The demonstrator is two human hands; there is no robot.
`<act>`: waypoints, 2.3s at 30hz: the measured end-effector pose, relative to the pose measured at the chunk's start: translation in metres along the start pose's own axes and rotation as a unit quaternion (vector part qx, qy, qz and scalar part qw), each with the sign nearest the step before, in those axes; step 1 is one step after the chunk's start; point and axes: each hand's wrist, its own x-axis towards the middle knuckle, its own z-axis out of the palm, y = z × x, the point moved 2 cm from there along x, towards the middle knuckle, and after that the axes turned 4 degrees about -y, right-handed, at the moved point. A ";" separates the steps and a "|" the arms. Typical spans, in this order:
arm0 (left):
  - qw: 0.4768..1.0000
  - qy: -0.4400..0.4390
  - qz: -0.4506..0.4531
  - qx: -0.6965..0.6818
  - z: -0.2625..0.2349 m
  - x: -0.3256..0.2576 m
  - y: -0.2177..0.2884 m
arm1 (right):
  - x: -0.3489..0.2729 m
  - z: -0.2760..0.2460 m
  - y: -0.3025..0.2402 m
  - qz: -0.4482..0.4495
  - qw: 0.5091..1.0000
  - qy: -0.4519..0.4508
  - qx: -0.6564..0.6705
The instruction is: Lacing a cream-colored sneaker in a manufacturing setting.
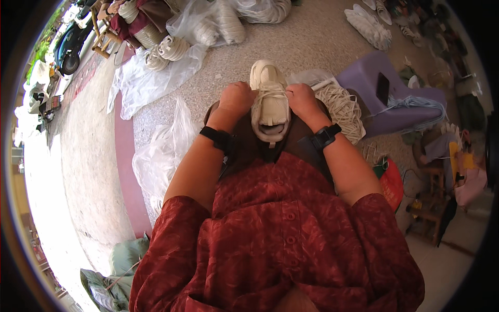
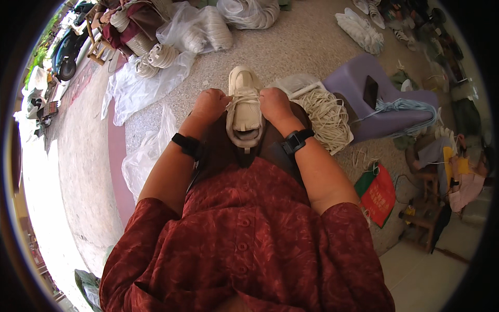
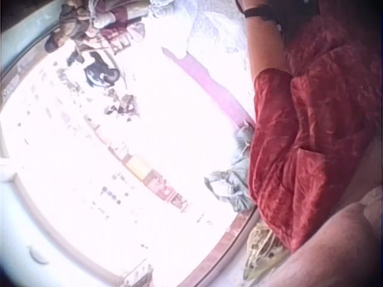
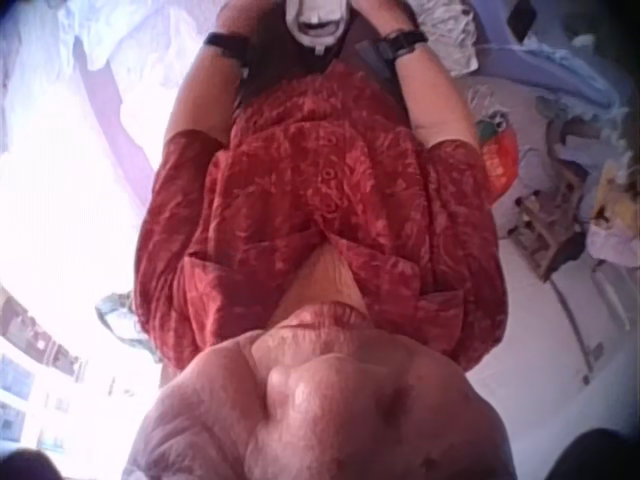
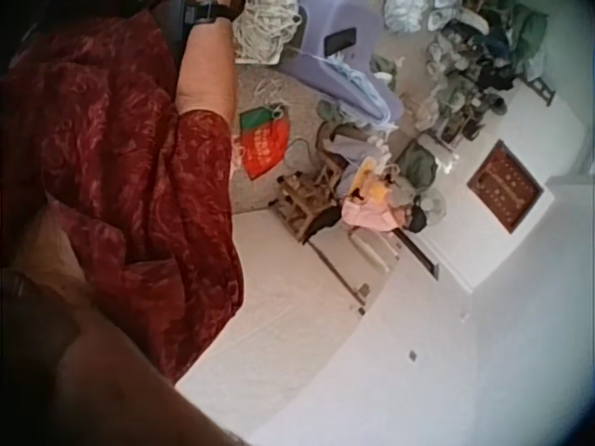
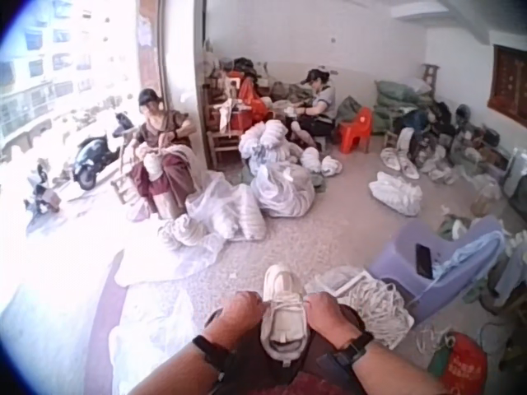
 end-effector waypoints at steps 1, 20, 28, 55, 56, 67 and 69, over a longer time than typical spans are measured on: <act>1.000 0.000 -0.002 -0.001 0.004 0.002 0.003 | 0.000 0.000 -0.003 0.003 1.000 0.006 -0.025; 0.827 -0.043 0.009 -0.560 0.014 0.006 -0.010 | 0.025 -0.006 0.025 0.181 0.752 -0.238 0.587; 0.782 -0.051 -0.047 -0.619 0.018 -0.001 -0.010 | -0.007 -0.012 0.020 0.186 0.767 -0.102 0.606; 0.735 -0.053 -0.007 -0.676 0.015 0.002 0.001 | 0.015 -0.012 0.003 0.104 0.974 -0.036 0.197; 0.702 -0.031 -0.047 -0.710 0.019 0.001 -0.004 | 0.010 -0.010 0.009 0.150 0.962 -0.061 0.222; 0.947 0.143 -0.064 -0.280 0.031 -0.003 -0.007 | -0.025 -0.026 0.012 0.180 0.906 0.079 0.374; 0.951 0.158 -0.024 -0.265 0.032 -0.004 -0.010 | -0.033 -0.038 0.015 0.327 0.754 0.082 0.563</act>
